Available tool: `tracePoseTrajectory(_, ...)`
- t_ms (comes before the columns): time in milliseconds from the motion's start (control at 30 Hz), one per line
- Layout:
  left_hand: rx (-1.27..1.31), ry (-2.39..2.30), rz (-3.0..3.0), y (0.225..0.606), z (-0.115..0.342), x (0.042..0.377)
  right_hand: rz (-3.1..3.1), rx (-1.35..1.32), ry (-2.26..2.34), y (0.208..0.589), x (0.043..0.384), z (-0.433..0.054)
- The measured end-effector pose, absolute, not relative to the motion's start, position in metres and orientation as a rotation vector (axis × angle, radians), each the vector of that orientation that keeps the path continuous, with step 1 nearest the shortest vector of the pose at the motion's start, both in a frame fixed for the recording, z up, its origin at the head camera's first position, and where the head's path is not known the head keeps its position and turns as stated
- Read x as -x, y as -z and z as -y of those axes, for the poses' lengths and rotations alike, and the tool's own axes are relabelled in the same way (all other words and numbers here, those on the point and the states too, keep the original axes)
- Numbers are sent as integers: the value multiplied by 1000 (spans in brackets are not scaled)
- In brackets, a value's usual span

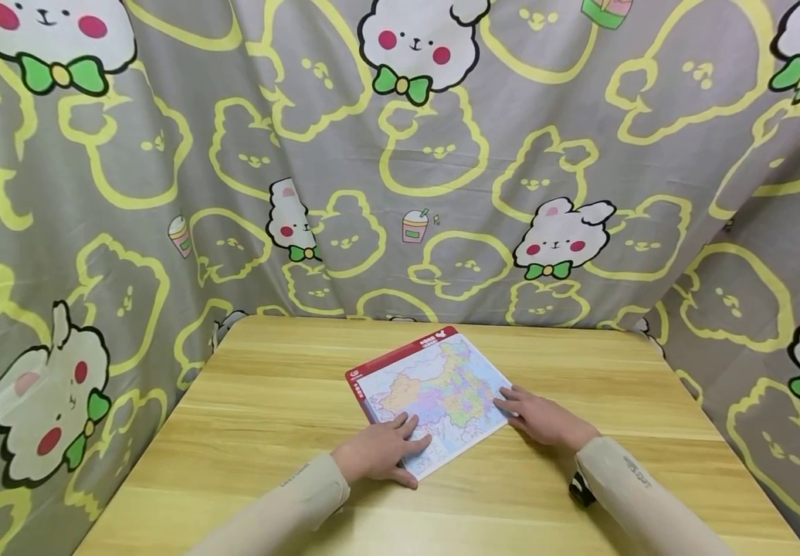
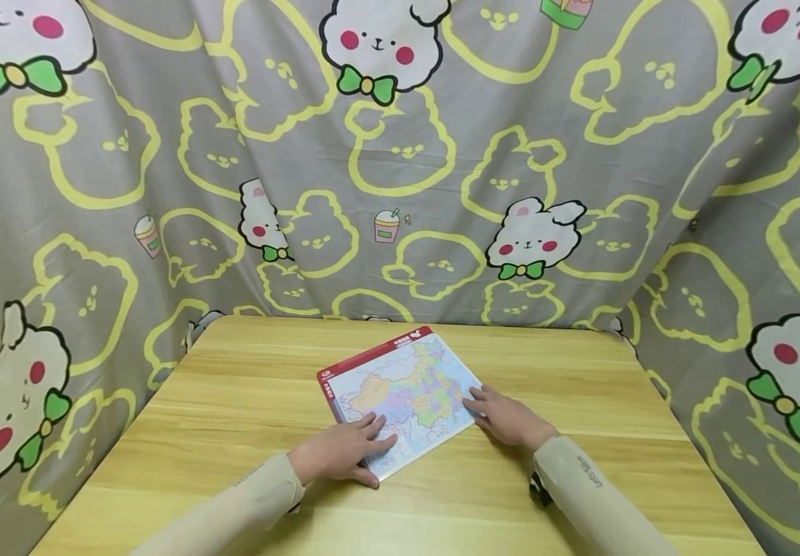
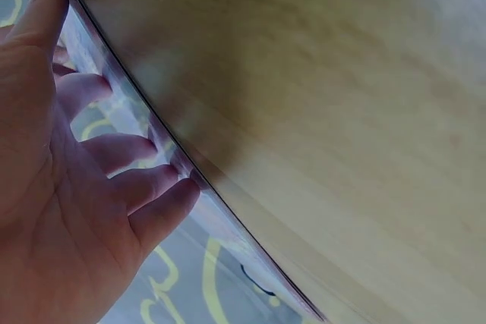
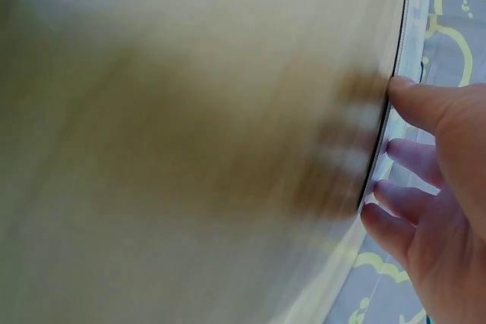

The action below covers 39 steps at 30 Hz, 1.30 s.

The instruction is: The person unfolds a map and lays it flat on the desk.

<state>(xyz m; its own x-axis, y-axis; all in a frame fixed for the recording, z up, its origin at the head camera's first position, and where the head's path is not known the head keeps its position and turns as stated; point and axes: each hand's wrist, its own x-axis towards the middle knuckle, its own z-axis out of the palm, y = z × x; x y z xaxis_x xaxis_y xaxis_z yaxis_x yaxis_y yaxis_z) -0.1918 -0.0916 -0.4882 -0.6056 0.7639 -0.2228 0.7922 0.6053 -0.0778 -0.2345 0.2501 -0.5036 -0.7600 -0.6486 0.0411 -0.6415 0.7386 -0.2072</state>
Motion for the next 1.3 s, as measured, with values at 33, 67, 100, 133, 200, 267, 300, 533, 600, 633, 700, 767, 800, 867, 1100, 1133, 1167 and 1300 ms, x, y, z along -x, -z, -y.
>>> tracePoseTrajectory(33,-1307,262,-2664,489,91,192,-2898,1074,331,504,236,-250)
tracePoseTrajectory(67,-1313,269,-2666,490,91,192,-2898,1074,340,505,237,-250)
tracePoseTrajectory(100,-1316,274,-2669,490,91,192,-2900,1075,348,505,238,-249)
tracePoseTrajectory(133,-1316,277,-2673,490,91,192,-2902,1074,358,505,240,-249)
tracePoseTrajectory(200,-1321,284,-2678,491,90,192,-2907,1088,369,505,243,-249)
tracePoseTrajectory(267,-1317,282,-2678,491,89,192,-2904,1103,375,505,245,-250)
tracePoseTrajectory(300,-1314,277,-2675,492,88,192,-2899,1111,369,505,246,-251)
tracePoseTrajectory(533,-1301,275,-2677,491,86,189,-2847,1107,362,504,255,-252)
tracePoseTrajectory(600,-1298,277,-2677,491,86,188,-2835,1089,369,504,256,-251)
tracePoseTrajectory(633,-1298,276,-2676,491,85,188,-2830,1075,374,504,257,-251)
tracePoseTrajectory(700,-1295,277,-2677,490,85,187,-2828,1047,378,504,258,-250)
tracePoseTrajectory(767,-1290,275,-2679,489,85,187,-2832,1014,380,504,259,-249)
tracePoseTrajectory(800,-1288,273,-2680,489,84,187,-2834,993,379,504,259,-249)
tracePoseTrajectory(867,-1286,276,-2683,488,83,187,-2839,960,387,503,260,-248)
tracePoseTrajectory(1100,-1288,297,-2683,488,79,186,-2840,918,413,501,263,-247)
tracePoseTrajectory(1133,-1288,295,-2683,487,78,185,-2838,917,417,501,263,-247)
tracePoseTrajectory(1167,-1288,292,-2683,486,77,185,-2836,921,419,501,264,-247)
tracePoseTrajectory(1300,-1289,296,-2691,485,75,184,-2834,933,423,501,267,-247)
